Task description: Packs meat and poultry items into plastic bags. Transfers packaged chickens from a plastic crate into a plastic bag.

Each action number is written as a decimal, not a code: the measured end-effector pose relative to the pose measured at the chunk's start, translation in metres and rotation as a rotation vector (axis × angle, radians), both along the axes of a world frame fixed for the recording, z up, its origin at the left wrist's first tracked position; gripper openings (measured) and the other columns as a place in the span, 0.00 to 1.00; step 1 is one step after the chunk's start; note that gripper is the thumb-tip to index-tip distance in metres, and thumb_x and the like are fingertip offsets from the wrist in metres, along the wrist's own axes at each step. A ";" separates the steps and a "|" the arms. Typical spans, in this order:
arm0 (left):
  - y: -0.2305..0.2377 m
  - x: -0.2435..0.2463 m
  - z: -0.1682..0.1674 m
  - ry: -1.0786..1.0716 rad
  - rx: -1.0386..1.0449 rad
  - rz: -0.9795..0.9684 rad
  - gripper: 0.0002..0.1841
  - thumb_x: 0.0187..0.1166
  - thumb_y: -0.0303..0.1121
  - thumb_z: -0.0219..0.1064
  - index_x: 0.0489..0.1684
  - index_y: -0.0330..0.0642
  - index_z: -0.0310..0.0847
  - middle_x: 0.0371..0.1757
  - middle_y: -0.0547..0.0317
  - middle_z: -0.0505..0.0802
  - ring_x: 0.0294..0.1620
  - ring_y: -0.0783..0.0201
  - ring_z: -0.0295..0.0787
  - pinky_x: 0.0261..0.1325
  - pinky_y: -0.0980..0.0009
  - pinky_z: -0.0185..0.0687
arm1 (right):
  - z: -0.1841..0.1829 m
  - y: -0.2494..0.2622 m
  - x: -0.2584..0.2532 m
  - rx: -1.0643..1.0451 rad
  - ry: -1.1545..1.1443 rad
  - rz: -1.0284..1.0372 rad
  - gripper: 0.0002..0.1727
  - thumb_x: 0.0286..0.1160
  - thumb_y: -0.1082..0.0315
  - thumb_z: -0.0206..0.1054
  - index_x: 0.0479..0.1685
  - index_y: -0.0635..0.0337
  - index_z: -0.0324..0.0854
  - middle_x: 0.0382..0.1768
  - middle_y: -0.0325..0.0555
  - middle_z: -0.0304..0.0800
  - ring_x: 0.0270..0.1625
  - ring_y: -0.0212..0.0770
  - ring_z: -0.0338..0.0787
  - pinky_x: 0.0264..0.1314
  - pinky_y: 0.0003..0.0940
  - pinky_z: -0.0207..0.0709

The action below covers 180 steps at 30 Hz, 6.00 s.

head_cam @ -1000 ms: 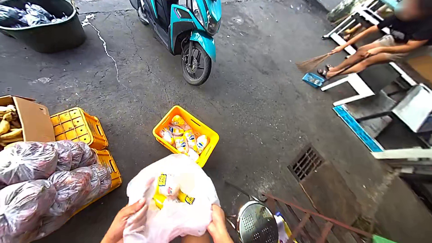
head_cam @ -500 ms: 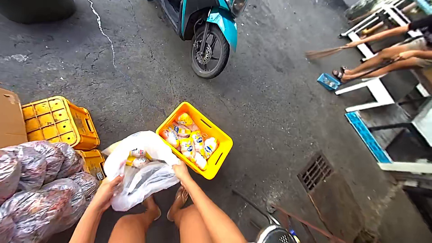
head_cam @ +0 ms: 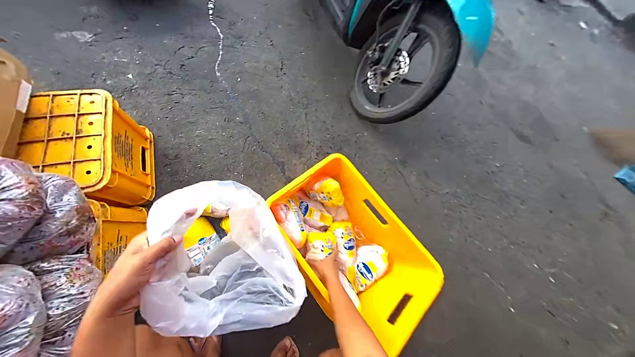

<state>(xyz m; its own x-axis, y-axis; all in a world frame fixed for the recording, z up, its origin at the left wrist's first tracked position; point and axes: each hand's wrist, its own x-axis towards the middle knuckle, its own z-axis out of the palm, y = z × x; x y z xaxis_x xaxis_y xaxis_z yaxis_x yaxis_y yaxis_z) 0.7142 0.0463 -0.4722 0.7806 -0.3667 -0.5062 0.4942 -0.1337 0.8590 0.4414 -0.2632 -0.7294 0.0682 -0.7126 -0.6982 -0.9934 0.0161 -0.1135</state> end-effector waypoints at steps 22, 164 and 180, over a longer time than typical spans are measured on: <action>-0.017 -0.020 0.013 0.048 -0.405 0.072 0.11 0.75 0.18 0.52 0.40 0.42 0.79 0.21 0.66 0.89 0.15 0.81 0.80 0.20 0.86 0.77 | 0.207 0.079 0.073 0.317 -1.875 -0.137 0.12 0.68 0.45 0.73 0.47 0.30 0.93 0.44 0.19 0.97 0.50 0.17 0.92 0.54 0.21 0.87; -0.032 -0.023 -0.017 -0.045 -0.398 0.093 0.11 0.68 0.18 0.55 0.36 0.46 0.78 0.15 0.69 0.86 0.10 0.81 0.76 0.15 0.86 0.74 | 0.184 0.006 -0.019 -0.466 -0.982 0.157 0.14 0.59 0.68 0.72 0.44 0.65 0.88 0.39 0.35 0.93 0.44 0.20 0.90 0.53 0.23 0.85; -0.006 -0.022 -0.021 -0.090 -0.374 0.066 0.19 0.72 0.18 0.48 0.45 0.50 0.83 0.23 0.74 0.92 0.18 0.83 0.83 0.24 0.86 0.80 | -0.051 -0.024 0.080 0.130 -0.344 1.045 0.37 0.79 0.66 0.67 0.89 0.61 0.62 0.91 0.56 0.59 0.95 0.60 0.50 0.89 0.76 0.37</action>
<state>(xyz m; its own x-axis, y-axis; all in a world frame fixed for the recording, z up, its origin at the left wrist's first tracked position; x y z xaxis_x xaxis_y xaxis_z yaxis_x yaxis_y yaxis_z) 0.6921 0.0398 -0.4935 0.8437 -0.4605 -0.2757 0.4118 0.2260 0.8828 0.5212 -0.2875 -0.7805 0.7977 -0.1134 -0.5923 -0.4406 -0.7801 -0.4442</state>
